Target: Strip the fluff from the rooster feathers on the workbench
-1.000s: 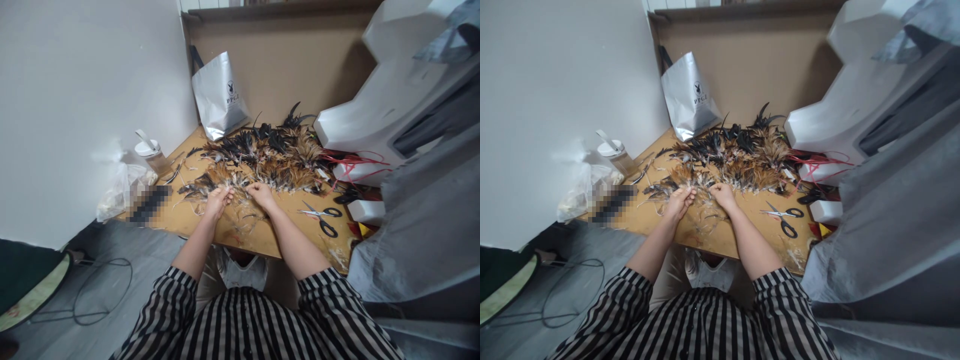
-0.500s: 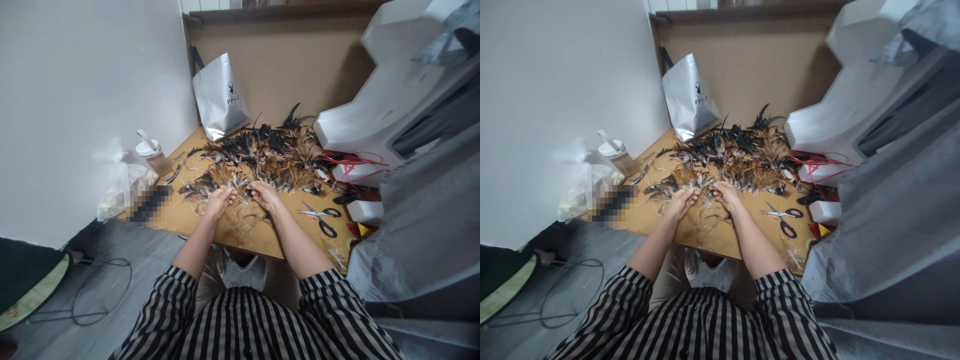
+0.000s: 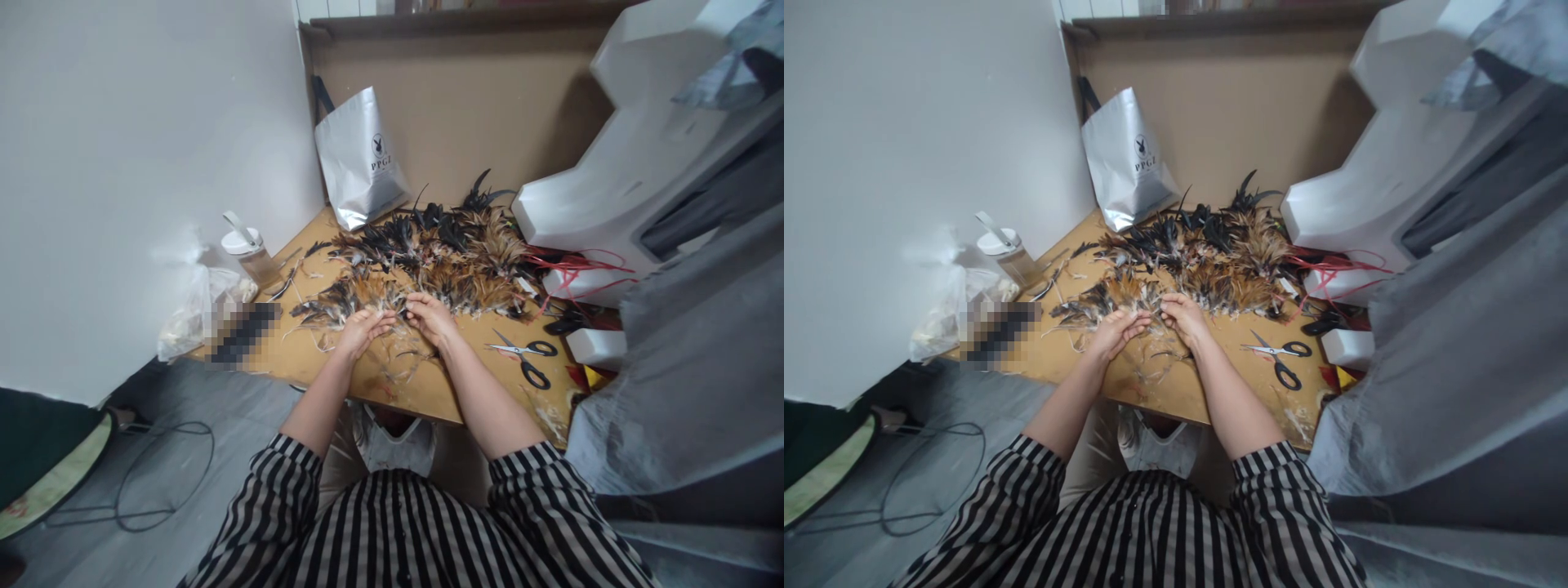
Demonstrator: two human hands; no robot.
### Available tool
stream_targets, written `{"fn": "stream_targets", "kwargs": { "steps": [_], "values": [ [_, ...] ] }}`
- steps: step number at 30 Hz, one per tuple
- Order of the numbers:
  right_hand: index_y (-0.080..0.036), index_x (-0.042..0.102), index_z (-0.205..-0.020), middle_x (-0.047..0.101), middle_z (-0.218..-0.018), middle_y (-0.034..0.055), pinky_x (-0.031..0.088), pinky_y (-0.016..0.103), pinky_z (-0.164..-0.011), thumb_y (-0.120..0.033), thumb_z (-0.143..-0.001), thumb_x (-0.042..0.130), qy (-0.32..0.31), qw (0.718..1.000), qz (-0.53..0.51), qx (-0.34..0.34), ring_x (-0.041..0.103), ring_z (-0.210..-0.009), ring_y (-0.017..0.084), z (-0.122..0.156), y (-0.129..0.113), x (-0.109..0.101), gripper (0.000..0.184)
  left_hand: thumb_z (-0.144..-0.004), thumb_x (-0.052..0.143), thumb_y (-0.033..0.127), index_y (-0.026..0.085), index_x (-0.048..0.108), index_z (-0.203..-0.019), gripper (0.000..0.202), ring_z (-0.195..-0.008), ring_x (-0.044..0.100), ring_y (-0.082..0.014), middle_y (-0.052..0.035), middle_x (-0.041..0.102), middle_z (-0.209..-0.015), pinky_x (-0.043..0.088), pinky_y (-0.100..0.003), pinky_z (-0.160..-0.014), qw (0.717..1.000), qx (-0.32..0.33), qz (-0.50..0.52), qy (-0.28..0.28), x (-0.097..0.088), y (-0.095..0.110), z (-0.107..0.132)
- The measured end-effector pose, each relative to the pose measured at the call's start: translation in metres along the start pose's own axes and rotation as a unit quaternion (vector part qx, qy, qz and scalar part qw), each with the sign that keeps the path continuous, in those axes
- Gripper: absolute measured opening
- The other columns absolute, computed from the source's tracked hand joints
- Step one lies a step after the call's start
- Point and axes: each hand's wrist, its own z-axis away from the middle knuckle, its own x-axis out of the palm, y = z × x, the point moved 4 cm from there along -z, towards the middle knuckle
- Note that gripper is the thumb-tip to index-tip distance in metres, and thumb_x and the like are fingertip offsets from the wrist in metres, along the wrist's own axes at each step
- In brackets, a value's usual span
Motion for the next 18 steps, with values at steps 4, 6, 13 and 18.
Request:
{"fn": "stream_targets", "kwargs": {
  "steps": [4,6,13,18],
  "values": [
    [-0.017,0.054,-0.081,0.053,-0.061,-0.0044,0.035,0.018,-0.045,-0.027,-0.058,0.064,0.013,0.992,0.081,-0.096,0.046,-0.049,0.006,0.006,-0.007,0.011,0.027,-0.065,0.065,0.03,0.008,0.063,-0.084,0.029,-0.07,0.062,-0.0128,-0.0138,0.066,-0.088,0.046,-0.02,-0.06,1.0,-0.008,-0.017,0.011,-0.003,-0.002,-0.001],
    [-0.016,0.054,-0.083,0.053,-0.065,-0.0031,0.038,0.02,-0.051,-0.025,-0.059,0.063,0.017,0.983,0.115,-0.141,0.047,-0.053,0.007,0.009,-0.009,0.017,0.027,-0.065,0.066,0.03,0.007,0.063,-0.083,0.03,-0.066,0.062,-0.0115,-0.0135,0.066,-0.085,0.045,-0.019,-0.057,1.0,-0.007,-0.024,0.014,-0.003,-0.003,-0.001],
    [-0.017,0.053,-0.089,0.054,-0.074,-0.0004,0.04,0.021,-0.06,-0.025,-0.067,0.054,0.033,0.952,0.212,-0.22,0.048,-0.062,0.008,0.015,-0.008,0.026,0.024,-0.063,0.066,0.033,0.007,0.062,-0.076,0.029,-0.058,0.059,-0.0109,-0.0119,0.066,-0.077,0.043,-0.019,-0.05,0.999,-0.009,-0.051,0.013,0.0,-0.004,-0.001],
    [-0.018,0.052,-0.091,0.053,-0.073,-0.0005,0.04,0.022,-0.06,-0.027,-0.068,0.053,0.029,0.949,0.22,-0.226,0.047,-0.061,0.009,0.017,-0.005,0.032,0.025,-0.063,0.066,0.034,0.009,0.06,-0.065,0.026,-0.047,0.053,-0.0071,-0.0061,0.062,-0.06,0.038,-0.017,-0.045,0.998,0.01,-0.058,0.01,0.0,-0.004,-0.002]
  ]
}}
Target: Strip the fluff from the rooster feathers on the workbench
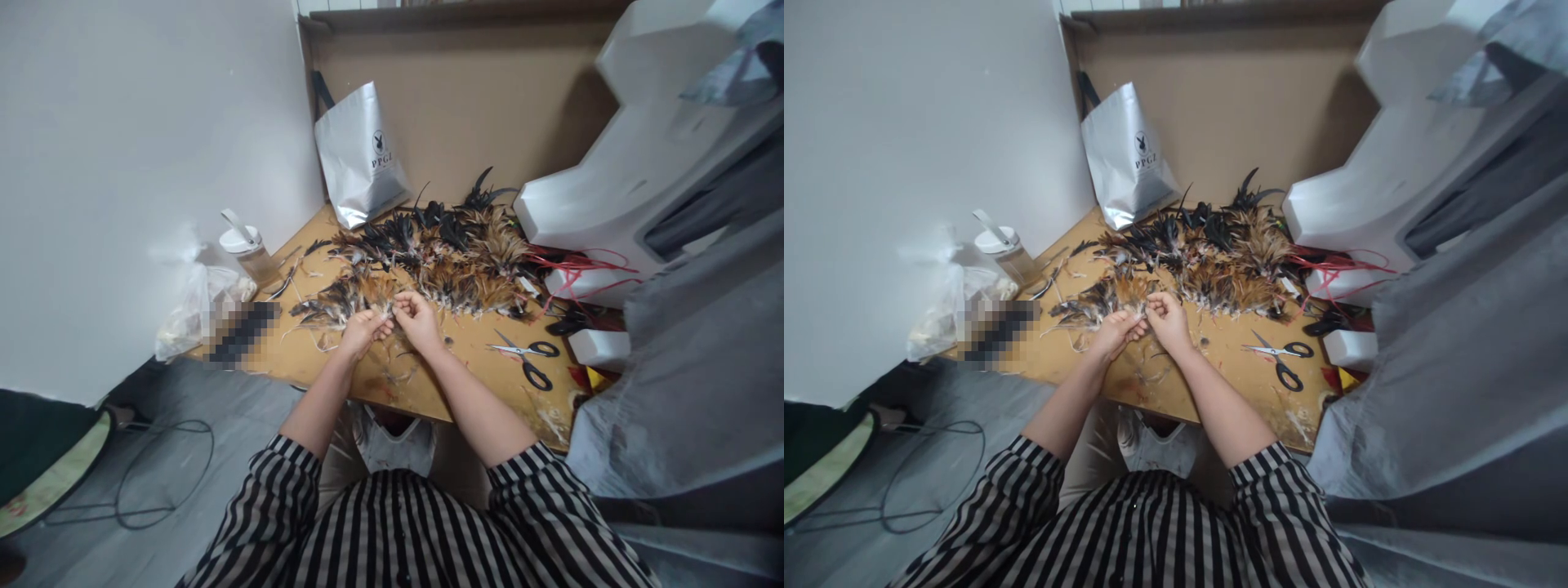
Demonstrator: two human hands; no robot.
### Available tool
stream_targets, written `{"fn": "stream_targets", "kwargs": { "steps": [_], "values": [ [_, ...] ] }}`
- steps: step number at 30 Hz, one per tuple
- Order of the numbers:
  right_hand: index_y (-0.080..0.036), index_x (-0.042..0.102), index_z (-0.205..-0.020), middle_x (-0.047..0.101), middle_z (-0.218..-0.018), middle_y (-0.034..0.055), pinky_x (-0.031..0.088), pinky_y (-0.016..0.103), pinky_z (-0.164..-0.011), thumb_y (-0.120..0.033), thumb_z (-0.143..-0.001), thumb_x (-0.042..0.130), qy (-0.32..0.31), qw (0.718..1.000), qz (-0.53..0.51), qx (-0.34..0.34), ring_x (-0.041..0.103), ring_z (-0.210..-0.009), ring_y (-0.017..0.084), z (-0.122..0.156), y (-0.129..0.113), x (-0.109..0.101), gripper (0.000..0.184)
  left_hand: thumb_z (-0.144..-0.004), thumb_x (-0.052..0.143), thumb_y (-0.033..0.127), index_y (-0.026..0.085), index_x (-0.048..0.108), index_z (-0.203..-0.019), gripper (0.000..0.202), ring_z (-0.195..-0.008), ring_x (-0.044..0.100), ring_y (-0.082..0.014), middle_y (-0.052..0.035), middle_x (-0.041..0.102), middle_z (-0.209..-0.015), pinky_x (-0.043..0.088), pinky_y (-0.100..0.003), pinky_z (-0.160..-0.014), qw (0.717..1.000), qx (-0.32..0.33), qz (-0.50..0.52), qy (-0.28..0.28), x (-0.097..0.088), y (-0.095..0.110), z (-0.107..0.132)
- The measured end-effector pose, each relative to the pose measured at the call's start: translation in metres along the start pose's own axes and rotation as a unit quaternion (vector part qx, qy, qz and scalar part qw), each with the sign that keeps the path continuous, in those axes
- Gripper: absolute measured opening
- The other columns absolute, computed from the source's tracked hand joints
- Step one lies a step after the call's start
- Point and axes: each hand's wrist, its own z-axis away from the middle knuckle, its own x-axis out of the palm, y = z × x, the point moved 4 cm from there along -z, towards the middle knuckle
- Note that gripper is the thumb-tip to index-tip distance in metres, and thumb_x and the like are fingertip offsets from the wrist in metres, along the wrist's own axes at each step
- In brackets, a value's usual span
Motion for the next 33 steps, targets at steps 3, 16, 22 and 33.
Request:
{"fn": "stream_targets", "kwargs": {
  "steps": [3,16,22,33],
  "values": [
    [-0.018,0.051,-0.093,0.053,-0.072,-0.0006,0.041,0.022,-0.06,-0.029,-0.067,0.055,0.012,1.0,-0.018,0.019,0.048,-0.061,0.009,-0.002,0.001,-0.002,0.029,-0.064,0.065,0.035,0.01,0.059,-0.061,0.026,-0.042,0.047,-0.0052,-0.0026,0.056,-0.051,0.034,-0.017,-0.042,1.0,-0.001,-0.002,0.001,0.0,0.002,0.001],
    [-0.016,0.055,-0.066,0.053,-0.058,-0.0013,0.036,0.021,-0.052,-0.039,-0.062,0.06,-0.028,0.997,0.022,0.072,0.044,-0.052,0.009,0.001,0.013,0.003,0.024,-0.064,0.065,0.034,0.01,0.06,-0.061,0.025,-0.042,0.047,-0.0059,-0.0029,0.056,-0.05,0.034,-0.018,-0.042,1.0,0.013,-0.007,0.011,-0.002,0.003,0.001],
    [-0.016,0.053,-0.064,0.051,-0.057,-0.0022,0.035,0.021,-0.051,-0.038,-0.062,0.059,-0.009,0.997,-0.001,0.076,0.043,-0.051,0.008,-0.002,0.014,0.0,0.023,-0.064,0.064,0.036,0.01,0.062,-0.065,0.026,-0.045,0.05,-0.0073,-0.0057,0.06,-0.056,0.036,-0.019,-0.044,1.0,0.008,-0.028,0.008,-0.002,0.001,0.0],
    [-0.016,0.053,-0.065,0.05,-0.056,-0.002,0.034,0.02,-0.05,-0.039,-0.065,0.057,-0.011,0.998,0.016,0.066,0.042,-0.051,0.009,-0.001,0.011,0.0,0.024,-0.064,0.065,0.034,0.01,0.062,-0.067,0.025,-0.047,0.051,-0.0072,-0.0067,0.062,-0.06,0.037,-0.018,-0.044,0.999,-0.004,-0.029,-0.017,0.002,0.001,0.003]
  ]
}}
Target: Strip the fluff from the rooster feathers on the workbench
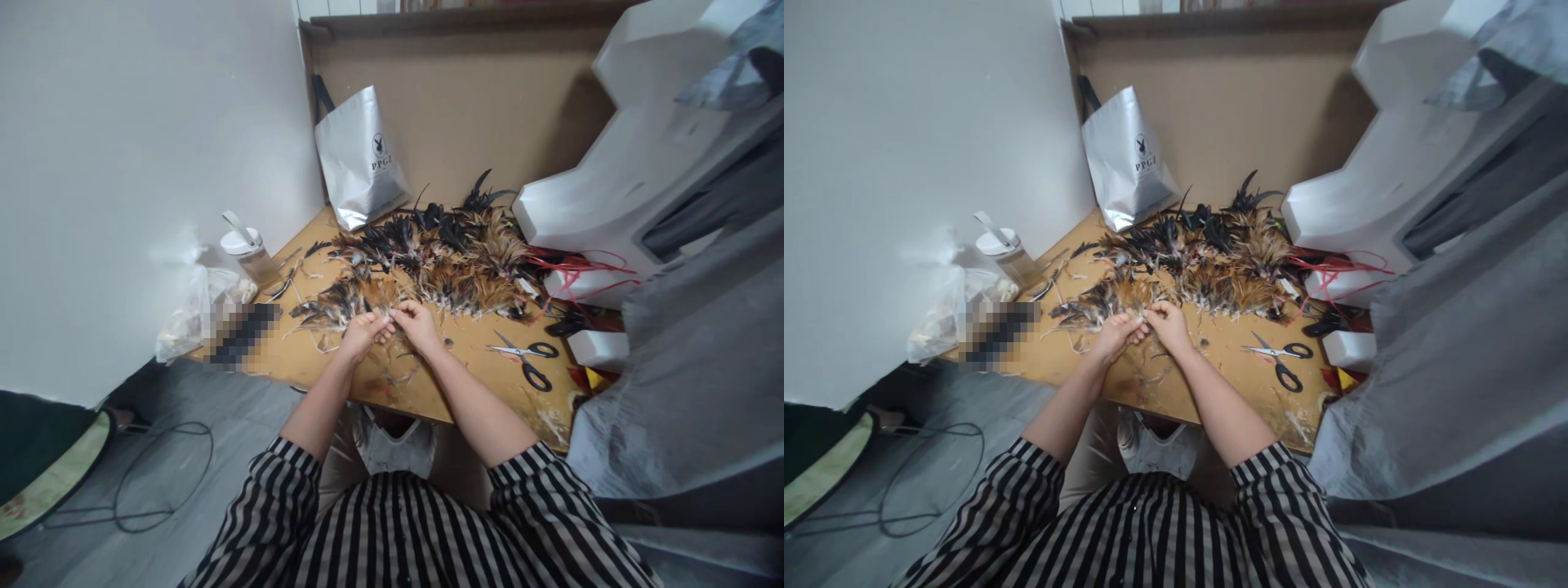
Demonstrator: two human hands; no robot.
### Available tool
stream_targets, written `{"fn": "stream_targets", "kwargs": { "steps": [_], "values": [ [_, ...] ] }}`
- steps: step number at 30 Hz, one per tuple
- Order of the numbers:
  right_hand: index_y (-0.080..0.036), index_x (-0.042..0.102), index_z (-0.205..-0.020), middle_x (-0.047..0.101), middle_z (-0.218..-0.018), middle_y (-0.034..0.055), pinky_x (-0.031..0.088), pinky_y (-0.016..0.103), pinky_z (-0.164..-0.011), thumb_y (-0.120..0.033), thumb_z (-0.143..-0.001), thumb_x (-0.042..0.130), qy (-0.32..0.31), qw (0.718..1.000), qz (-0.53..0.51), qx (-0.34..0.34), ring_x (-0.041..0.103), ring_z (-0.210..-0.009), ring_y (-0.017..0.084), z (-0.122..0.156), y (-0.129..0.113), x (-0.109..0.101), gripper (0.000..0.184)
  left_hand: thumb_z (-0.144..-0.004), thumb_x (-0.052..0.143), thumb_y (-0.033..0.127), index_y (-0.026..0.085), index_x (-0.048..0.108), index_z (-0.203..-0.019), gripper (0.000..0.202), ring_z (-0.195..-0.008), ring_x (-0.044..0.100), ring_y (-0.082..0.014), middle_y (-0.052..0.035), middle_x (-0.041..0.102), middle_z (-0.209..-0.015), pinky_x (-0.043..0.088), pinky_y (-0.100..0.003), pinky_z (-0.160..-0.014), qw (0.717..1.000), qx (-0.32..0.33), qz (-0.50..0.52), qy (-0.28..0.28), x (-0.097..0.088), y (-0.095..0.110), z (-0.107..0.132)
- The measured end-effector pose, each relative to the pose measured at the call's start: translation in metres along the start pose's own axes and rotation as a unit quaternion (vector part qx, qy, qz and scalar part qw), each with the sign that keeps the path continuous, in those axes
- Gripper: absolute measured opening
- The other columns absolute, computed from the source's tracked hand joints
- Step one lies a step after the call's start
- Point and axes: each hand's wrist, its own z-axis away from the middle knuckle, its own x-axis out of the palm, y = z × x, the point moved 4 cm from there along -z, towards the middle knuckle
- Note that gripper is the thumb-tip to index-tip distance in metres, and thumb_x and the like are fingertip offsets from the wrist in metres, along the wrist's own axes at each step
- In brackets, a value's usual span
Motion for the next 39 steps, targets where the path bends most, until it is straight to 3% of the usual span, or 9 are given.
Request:
{"fn": "stream_targets", "kwargs": {
  "steps": [6,9,17,21,26,33,39],
  "values": [
    [-0.016,0.059,-0.082,0.052,-0.057,-0.002,0.035,0.022,-0.05,-0.042,-0.067,0.054,0.074,0.997,-0.018,0.016,0.043,-0.05,0.009,-0.009,0.011,-0.015,0.03,-0.063,0.066,0.032,0.01,0.063,-0.072,0.025,-0.046,0.049,-0.0058,-0.0056,0.061,-0.06,0.036,-0.017,-0.043,0.999,0.012,0.031,0.0,0.002,0.009,0.005],
    [-0.015,0.06,-0.086,0.054,-0.061,-0.0011,0.036,0.022,-0.052,-0.038,-0.063,0.057,0.071,0.997,0.001,0.029,0.044,-0.052,0.009,-0.013,0.016,-0.019,0.032,-0.064,0.066,0.033,0.009,0.063,-0.07,0.025,-0.044,0.047,-0.0052,-0.0048,0.06,-0.058,0.035,-0.016,-0.041,1.0,0.007,0.029,-0.008,0.003,0.012,0.008],
    [-0.015,0.06,-0.091,0.055,-0.063,-0.0025,0.035,0.021,-0.054,-0.029,-0.06,0.06,-0.079,0.993,-0.031,0.078,0.044,-0.052,0.007,-0.006,0.014,-0.006,0.034,-0.064,0.065,0.033,0.008,0.062,-0.067,0.025,-0.043,0.046,-0.0033,-0.0023,0.058,-0.055,0.033,-0.015,-0.041,0.998,-0.002,0.045,-0.04,0.004,0.013,0.011],
    [-0.014,0.062,-0.077,0.058,-0.064,-0.0016,0.036,0.021,-0.058,-0.027,-0.06,0.061,-0.143,0.986,-0.033,0.084,0.047,-0.056,0.008,0.0,0.01,0.0,0.022,-0.067,0.064,0.032,0.009,0.061,-0.065,0.024,-0.042,0.046,-0.0029,-0.002,0.057,-0.054,0.033,-0.014,-0.041,0.998,-0.004,0.044,-0.055,0.005,0.014,0.012],
    [-0.014,0.059,-0.064,0.05,-0.049,-0.0054,0.027,0.018,-0.046,-0.031,-0.061,0.062,-0.169,0.98,-0.053,0.093,0.036,-0.044,0.004,0.002,0.009,0.002,0.018,-0.066,0.064,0.033,0.009,0.061,-0.065,0.025,-0.043,0.045,-0.003,-0.0019,0.056,-0.053,0.032,-0.015,-0.042,0.998,-0.01,0.038,-0.05,0.005,0.014,0.011],
    [-0.016,0.056,-0.066,0.047,-0.045,-0.006,0.021,0.019,-0.04,-0.04,-0.056,0.067,-0.111,0.977,-0.132,0.127,0.033,-0.038,0.004,-0.002,0.011,-0.003,0.029,-0.064,0.065,0.033,0.009,0.062,-0.069,0.025,-0.047,0.049,-0.0047,-0.0035,0.06,-0.059,0.035,-0.016,-0.046,0.999,-0.004,0.039,0.022,-0.004,0.006,0.003],
    [-0.016,0.056,-0.064,0.047,-0.046,-0.0058,0.024,0.02,-0.042,-0.037,-0.055,0.068,-0.043,0.985,-0.135,0.098,0.034,-0.041,0.005,-0.003,0.009,-0.001,0.026,-0.064,0.065,0.036,0.008,0.062,-0.069,0.029,-0.047,0.051,-0.0061,-0.0066,0.062,-0.061,0.035,-0.017,-0.045,1.0,-0.003,-0.001,0.016,0.0,0.004,0.001]
  ]
}}
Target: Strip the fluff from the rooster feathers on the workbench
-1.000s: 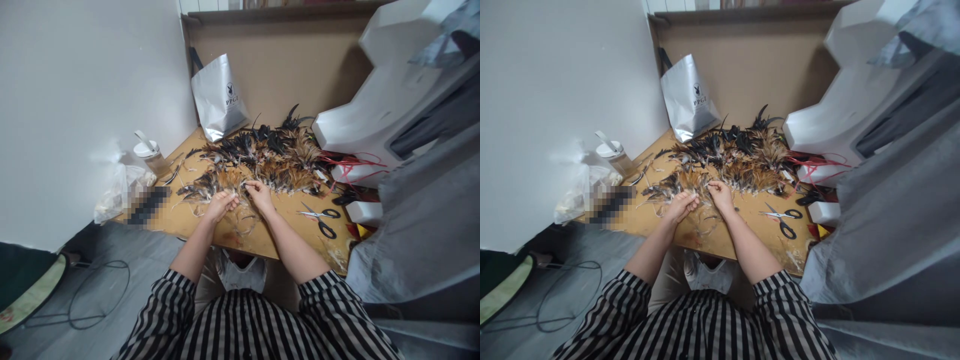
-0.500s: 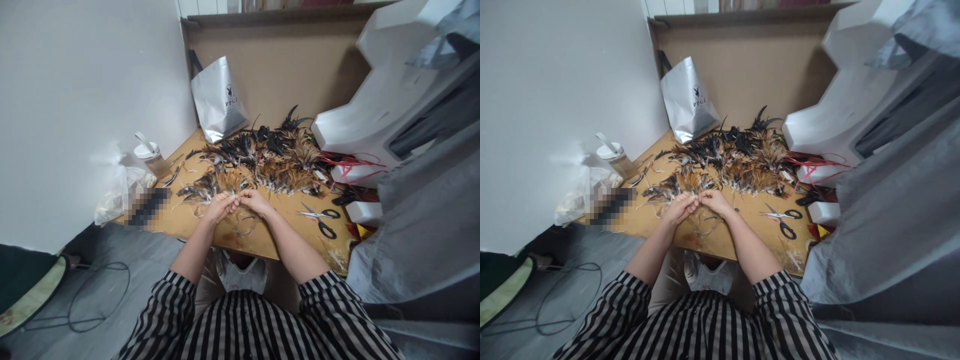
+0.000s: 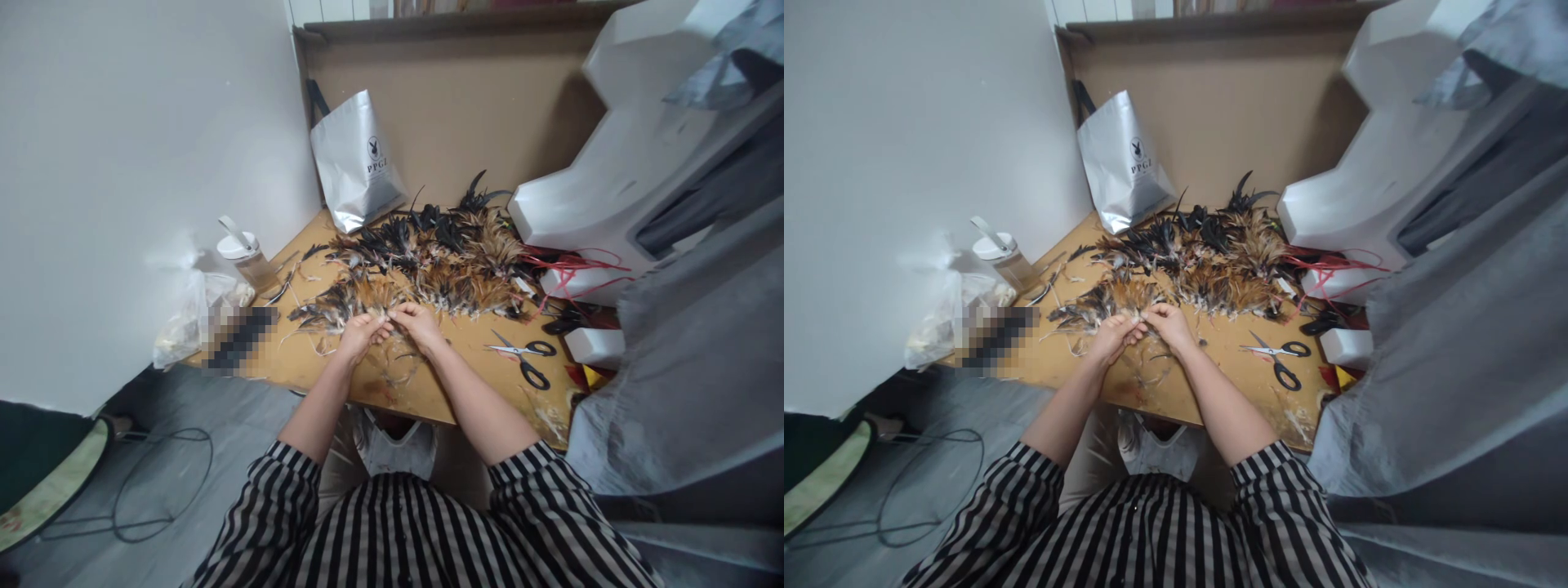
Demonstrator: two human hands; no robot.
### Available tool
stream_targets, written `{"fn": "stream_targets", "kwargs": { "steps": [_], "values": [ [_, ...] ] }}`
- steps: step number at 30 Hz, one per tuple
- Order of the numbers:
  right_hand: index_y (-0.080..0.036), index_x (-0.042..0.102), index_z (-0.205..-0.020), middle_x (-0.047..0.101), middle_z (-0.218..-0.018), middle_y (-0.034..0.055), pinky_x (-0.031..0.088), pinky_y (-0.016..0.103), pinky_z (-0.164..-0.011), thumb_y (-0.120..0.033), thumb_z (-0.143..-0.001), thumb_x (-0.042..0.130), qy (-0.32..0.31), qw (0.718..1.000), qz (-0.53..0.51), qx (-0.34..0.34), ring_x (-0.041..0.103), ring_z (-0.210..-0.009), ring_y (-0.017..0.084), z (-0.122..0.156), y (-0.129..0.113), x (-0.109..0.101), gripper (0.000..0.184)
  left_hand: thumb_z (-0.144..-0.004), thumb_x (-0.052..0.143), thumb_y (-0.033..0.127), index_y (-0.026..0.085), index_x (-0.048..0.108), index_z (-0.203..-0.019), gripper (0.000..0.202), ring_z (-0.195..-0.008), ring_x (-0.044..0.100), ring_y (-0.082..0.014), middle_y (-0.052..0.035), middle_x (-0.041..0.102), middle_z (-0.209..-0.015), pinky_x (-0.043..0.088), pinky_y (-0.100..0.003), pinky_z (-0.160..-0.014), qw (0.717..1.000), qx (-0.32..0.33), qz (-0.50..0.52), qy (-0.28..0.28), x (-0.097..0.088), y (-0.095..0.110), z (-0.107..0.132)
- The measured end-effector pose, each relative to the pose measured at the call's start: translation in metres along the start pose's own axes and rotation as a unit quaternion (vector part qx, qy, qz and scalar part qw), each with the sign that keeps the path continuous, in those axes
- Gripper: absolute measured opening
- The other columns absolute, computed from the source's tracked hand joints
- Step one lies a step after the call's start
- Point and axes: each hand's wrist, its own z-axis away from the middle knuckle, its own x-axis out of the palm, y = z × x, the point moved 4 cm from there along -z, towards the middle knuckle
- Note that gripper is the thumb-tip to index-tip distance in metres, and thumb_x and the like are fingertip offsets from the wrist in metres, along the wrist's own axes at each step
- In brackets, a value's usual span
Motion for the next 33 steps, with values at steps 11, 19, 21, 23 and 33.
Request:
{"fn": "stream_targets", "kwargs": {
  "steps": [11,19,21,23,33],
  "values": [
    [-0.014,0.06,-0.065,0.056,-0.059,-0.0019,0.035,0.023,-0.055,-0.032,-0.056,0.066,0.037,0.998,0.027,-0.033,0.045,-0.052,0.008,0.001,0.001,0.005,0.02,-0.064,0.064,0.038,0.009,0.061,-0.068,0.029,-0.046,0.05,-0.0064,-0.0067,0.063,-0.062,0.036,-0.018,-0.045,1.0,-0.006,-0.016,-0.017,0.003,0.002,0.001],
    [-0.015,0.06,-0.069,0.059,-0.065,0.001,0.039,0.024,-0.058,-0.033,-0.055,0.066,0.056,0.998,0.014,-0.035,0.05,-0.057,0.011,0.002,-0.003,0.003,0.023,-0.064,0.064,0.038,0.009,0.061,-0.066,0.029,-0.046,0.05,-0.0066,-0.0053,0.061,-0.059,0.036,-0.018,-0.045,0.999,0.004,-0.033,0.0,0.0,0.002,0.001],
    [-0.016,0.06,-0.069,0.058,-0.064,0.0009,0.039,0.024,-0.057,-0.033,-0.057,0.065,0.059,0.996,0.038,-0.05,0.048,-0.056,0.01,0.003,-0.006,0.003,0.022,-0.064,0.064,0.039,0.009,0.061,-0.066,0.029,-0.046,0.049,-0.0065,-0.0052,0.061,-0.058,0.035,-0.018,-0.045,0.999,0.007,-0.036,0.006,-0.001,0.001,0.0],
    [-0.016,0.059,-0.07,0.055,-0.062,0.0002,0.037,0.023,-0.054,-0.034,-0.059,0.063,0.068,0.991,0.083,-0.077,0.044,-0.054,0.009,0.006,-0.01,0.003,0.021,-0.064,0.063,0.039,0.01,0.061,-0.066,0.03,-0.045,0.049,-0.0066,-0.0053,0.061,-0.058,0.035,-0.018,-0.045,0.999,0.011,-0.037,0.01,-0.002,0.001,0.0],
    [-0.017,0.058,-0.073,0.049,-0.064,0.0001,0.034,0.022,-0.052,-0.033,-0.065,0.058,0.077,0.973,0.145,-0.159,0.04,-0.055,0.009,0.009,-0.018,0.003,0.018,-0.063,0.064,0.039,0.01,0.061,-0.065,0.029,-0.044,0.05,-0.0077,-0.0054,0.061,-0.057,0.036,-0.02,-0.044,0.997,0.005,-0.069,-0.019,0.005,0.001,0.001]
  ]
}}
